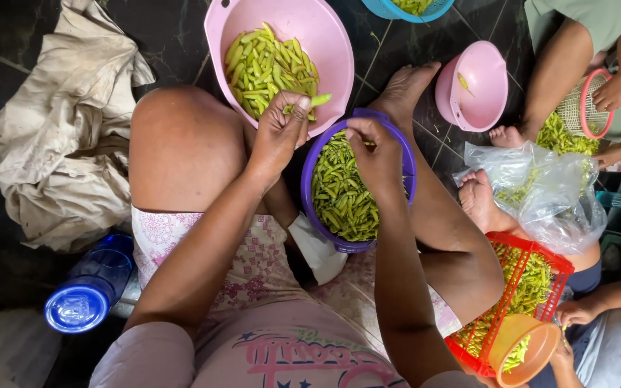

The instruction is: Snapping the ends off green beans and sorting them into bowls while sitting on the floor.

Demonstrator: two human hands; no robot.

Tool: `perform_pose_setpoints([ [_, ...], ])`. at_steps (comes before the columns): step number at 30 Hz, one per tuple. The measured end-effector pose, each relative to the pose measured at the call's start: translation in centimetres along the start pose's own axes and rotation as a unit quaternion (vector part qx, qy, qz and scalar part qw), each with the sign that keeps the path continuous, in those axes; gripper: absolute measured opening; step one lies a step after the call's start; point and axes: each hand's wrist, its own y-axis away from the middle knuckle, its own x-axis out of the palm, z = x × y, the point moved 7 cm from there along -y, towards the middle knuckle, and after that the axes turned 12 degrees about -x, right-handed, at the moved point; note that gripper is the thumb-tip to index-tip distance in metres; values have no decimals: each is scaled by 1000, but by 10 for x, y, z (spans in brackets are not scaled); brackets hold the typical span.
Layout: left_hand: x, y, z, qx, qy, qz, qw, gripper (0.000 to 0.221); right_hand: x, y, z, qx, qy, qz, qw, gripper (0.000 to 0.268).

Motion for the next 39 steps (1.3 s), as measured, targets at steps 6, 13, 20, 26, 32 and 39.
perform_pose_setpoints([
  [6,1,1,-9,23,-17,-6,1000,12,57,16,-43,33,144,118,982,27],
  [13,-9,1,-14,45,-5,-33,998,11,36,27,-63,36,3,18,999,23],
  [20,1,6,-16,-25,-57,-24,998,52,-7,70,-61,143,-260,-43,954,32],
  [26,34,20,12,-49,-129,90,986,36,-21,84,-31,80,-184,-81,976,29],
  [32,45,27,49,-119,-212,191,951,18,-20,85,-26,40,-186,-108,976,17],
  [39,47,32,48,-184,-198,192,943,11,-9,81,-6,12,-191,-72,979,14],
])
